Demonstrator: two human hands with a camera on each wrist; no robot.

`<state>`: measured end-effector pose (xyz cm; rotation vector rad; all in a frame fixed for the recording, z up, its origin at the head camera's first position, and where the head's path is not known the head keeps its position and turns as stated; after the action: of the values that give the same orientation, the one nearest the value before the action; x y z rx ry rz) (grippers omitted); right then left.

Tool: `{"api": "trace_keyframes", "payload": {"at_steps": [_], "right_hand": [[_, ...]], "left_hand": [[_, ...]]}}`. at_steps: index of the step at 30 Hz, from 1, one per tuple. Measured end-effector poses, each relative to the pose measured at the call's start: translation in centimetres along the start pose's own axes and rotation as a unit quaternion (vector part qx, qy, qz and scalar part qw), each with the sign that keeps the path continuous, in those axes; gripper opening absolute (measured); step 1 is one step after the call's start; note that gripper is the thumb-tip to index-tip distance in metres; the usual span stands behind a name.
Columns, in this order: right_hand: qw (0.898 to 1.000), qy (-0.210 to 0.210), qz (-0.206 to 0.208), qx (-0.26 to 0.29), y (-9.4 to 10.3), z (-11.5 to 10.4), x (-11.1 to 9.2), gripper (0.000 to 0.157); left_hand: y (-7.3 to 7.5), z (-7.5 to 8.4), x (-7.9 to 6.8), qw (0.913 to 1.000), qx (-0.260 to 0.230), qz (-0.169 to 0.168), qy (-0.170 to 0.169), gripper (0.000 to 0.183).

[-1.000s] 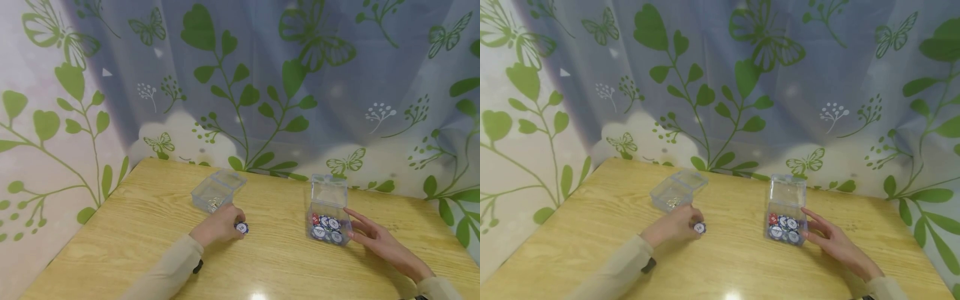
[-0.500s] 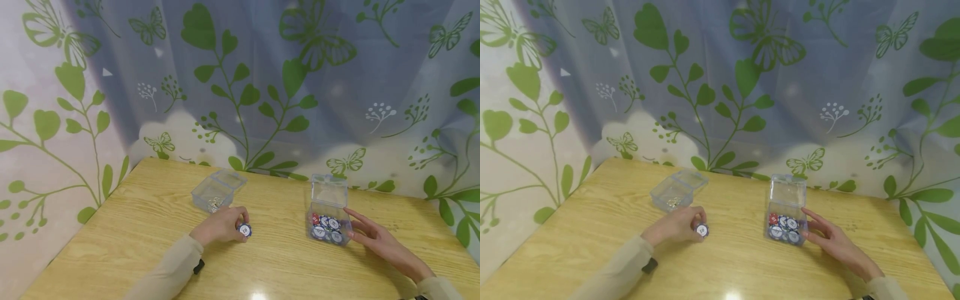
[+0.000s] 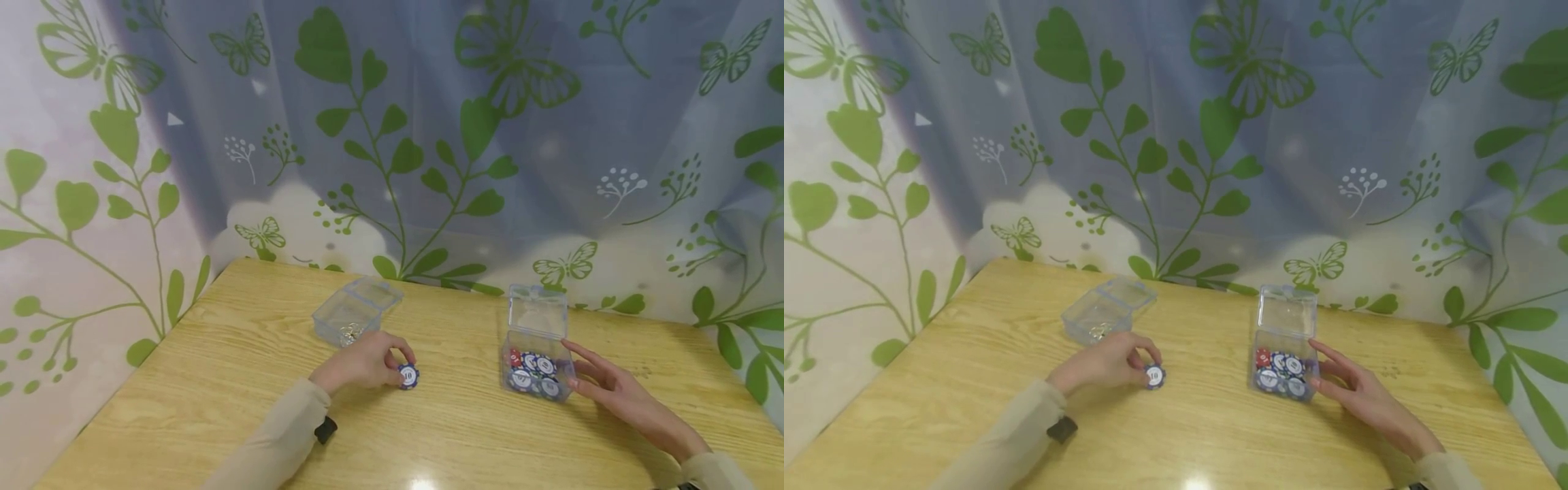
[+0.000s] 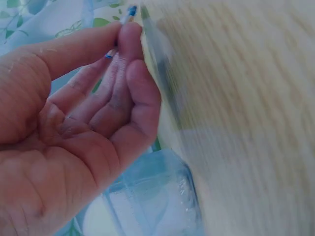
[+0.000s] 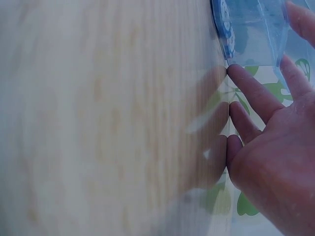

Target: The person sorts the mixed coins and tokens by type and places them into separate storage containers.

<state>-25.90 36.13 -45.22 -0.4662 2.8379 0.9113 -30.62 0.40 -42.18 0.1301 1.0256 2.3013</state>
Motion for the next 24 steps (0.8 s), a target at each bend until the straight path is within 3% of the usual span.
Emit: {"api": "trace_keyframes", "payload": {"at_steps": [8,16,24], "right_hand": [[1.0,0.005,0.009,-0.007,0.1,0.0,0.0,0.07],[1.0,-0.007,-0.005,0.005,-0.1,0.2,0.0,0.071],[1.0,-0.015,-0.004,0.0,-0.1,0.3,0.0,0.071]], "left_hand": [[-0.1,0.1,0.2,0.9906,-0.136,-0.007,0.001,0.026],[-0.1,0.8,0.5,0.9862,-0.165,0.005,0.006,0.026],[-0.7,2.0,1.3,0.9762,-0.217,0.009,-0.002,0.026]]}}
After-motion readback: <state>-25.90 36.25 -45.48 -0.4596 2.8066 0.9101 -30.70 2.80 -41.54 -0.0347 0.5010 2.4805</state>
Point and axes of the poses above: each hand's wrist, its own x-axis towards the middle knuckle, its own y-axis out of the back of the hand, z = x × y, the point moved 10 cm from there along x, towards the middle knuckle, and after that the axes turned 1 degree about y, right-handed, at the moved point
